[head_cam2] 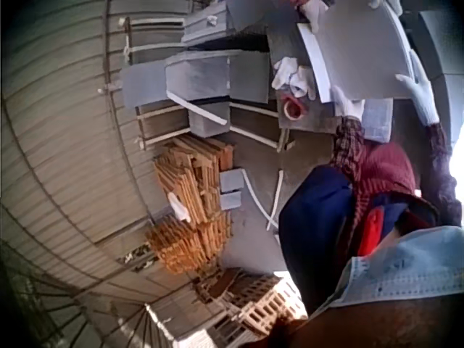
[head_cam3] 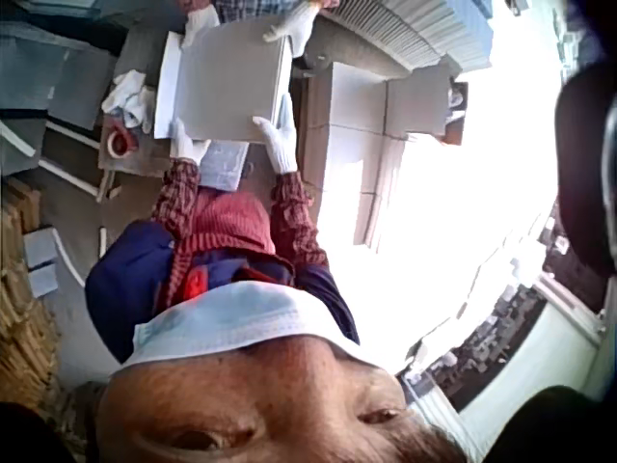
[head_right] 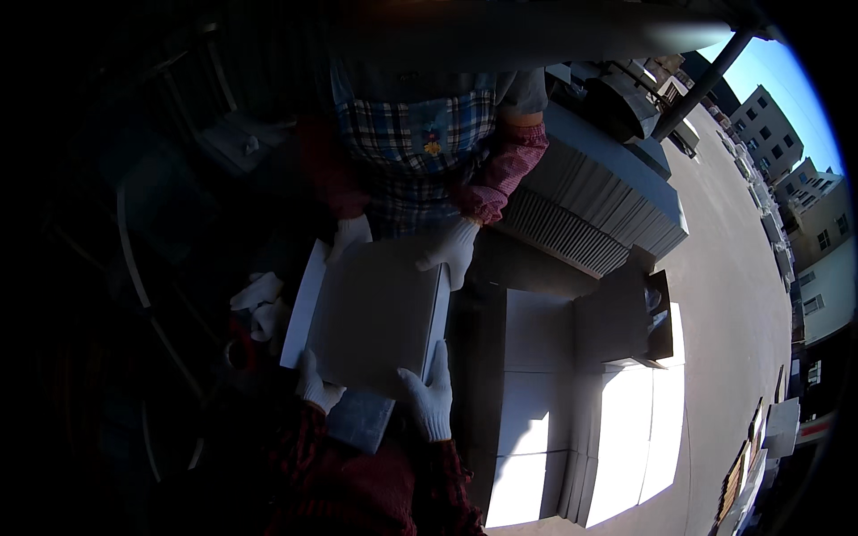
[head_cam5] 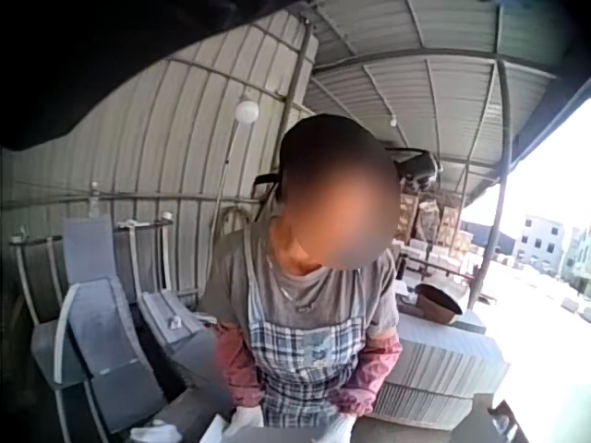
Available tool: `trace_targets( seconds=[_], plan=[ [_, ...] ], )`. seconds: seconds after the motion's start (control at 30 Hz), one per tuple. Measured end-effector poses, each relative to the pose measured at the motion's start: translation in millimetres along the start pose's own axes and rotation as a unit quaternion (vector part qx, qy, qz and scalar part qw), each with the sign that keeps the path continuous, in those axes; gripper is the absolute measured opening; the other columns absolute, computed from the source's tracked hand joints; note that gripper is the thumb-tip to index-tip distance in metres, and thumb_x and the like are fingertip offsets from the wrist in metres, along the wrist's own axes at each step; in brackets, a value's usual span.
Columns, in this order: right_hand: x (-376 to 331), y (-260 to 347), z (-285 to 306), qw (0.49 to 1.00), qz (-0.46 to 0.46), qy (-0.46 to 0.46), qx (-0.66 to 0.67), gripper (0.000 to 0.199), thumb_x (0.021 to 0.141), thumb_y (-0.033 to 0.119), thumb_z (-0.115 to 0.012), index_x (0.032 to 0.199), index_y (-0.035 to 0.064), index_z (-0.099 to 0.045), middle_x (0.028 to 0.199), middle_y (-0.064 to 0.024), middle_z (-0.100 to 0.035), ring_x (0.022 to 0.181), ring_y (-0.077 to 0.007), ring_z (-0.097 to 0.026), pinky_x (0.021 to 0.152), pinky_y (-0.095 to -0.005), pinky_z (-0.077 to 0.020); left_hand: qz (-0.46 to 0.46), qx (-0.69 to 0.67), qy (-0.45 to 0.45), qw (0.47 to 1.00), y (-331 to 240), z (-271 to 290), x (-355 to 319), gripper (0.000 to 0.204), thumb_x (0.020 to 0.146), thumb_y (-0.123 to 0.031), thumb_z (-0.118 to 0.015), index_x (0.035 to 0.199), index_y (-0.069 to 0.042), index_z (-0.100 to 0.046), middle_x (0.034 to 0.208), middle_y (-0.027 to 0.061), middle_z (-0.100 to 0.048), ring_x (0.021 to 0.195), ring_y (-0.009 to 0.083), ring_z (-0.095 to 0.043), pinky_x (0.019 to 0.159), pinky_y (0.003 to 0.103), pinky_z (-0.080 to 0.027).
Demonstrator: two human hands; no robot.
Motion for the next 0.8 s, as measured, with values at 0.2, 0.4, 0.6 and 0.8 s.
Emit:
trace_targets(
  seconds=[0.2, 0.4, 0.6, 0.8],
  plan=[
    [-38.8, -23.6, -14.2, 0.959, -0.173, 0.061, 0.215, 0.088, 0.091, 0.019, -0.066, 0.161, 0.0001, -0.015, 0.155, -0.0134, -0.04, 0.136, -0.0237, -0.046, 0.112, -0.0357, -0.0388, -0.039, 0.102, -0.056, 0.992, -39.9, 17.4, -63.5, 0.06, 0.091, -0.049, -0.073, 0.14, -0.021, -0.052, 0.135, 0.004, -0.056, 0.122, 0.0261, -0.054, 0.095, 0.047, -0.052],
    [-75.3, -74.3, -16.9, 0.914, -0.275, 0.056, 0.292, 0.076, 0.097, 0.02, -0.061, 0.16, 0.0058, -0.021, 0.148, -0.0097, -0.045, 0.131, -0.0226, -0.048, 0.113, -0.0352, -0.0363, -0.1, 0.151, -0.055, 0.982, -67.2, 3.3, -104.6, 0.047, 0.093, -0.032, -0.074, 0.133, -0.018, -0.056, 0.125, 0.0032, -0.061, 0.113, 0.0206, -0.06, 0.086, 0.044, -0.055],
    [-81.5, -132.5, -32.4, 0.915, -0.293, 0.083, 0.265, 0.063, 0.105, 0.031, -0.055, 0.159, 0.0132, -0.027, 0.149, -0.0087, -0.044, 0.132, -0.0232, -0.048, 0.112, -0.0412, -0.0391, -0.205, 0.256, -0.051, 0.943, -95.4, -58.6, -154.0, 0.043, 0.091, -0.018, -0.074, 0.13, -0.015, -0.058, 0.12, 0.0022, -0.063, 0.108, 0.0148, -0.063, 0.083, 0.037, -0.056],
    [-71.9, -153.9, -79.5, 0.923, -0.278, 0.122, 0.237, 0.053, 0.107, 0.038, -0.047, 0.152, 0.0106, -0.037, 0.142, -0.01, -0.05, 0.123, -0.0233, -0.054, 0.098, -0.0408, -0.0528, -0.377, 0.403, -0.046, 0.833, -104.1, -108.6, -216.3, 0.047, 0.093, -0.011, -0.072, 0.134, -0.004, -0.051, 0.123, 0.0039, -0.06, 0.108, 0.0154, -0.061, 0.093, 0.033, -0.052]
  ],
)
Point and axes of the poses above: each hand's wrist, its own x-axis towards the middle knuckle, its own z-axis out of the back of the hand, y = z × x, the point moved 9 cm from there along x, towards the middle knuckle
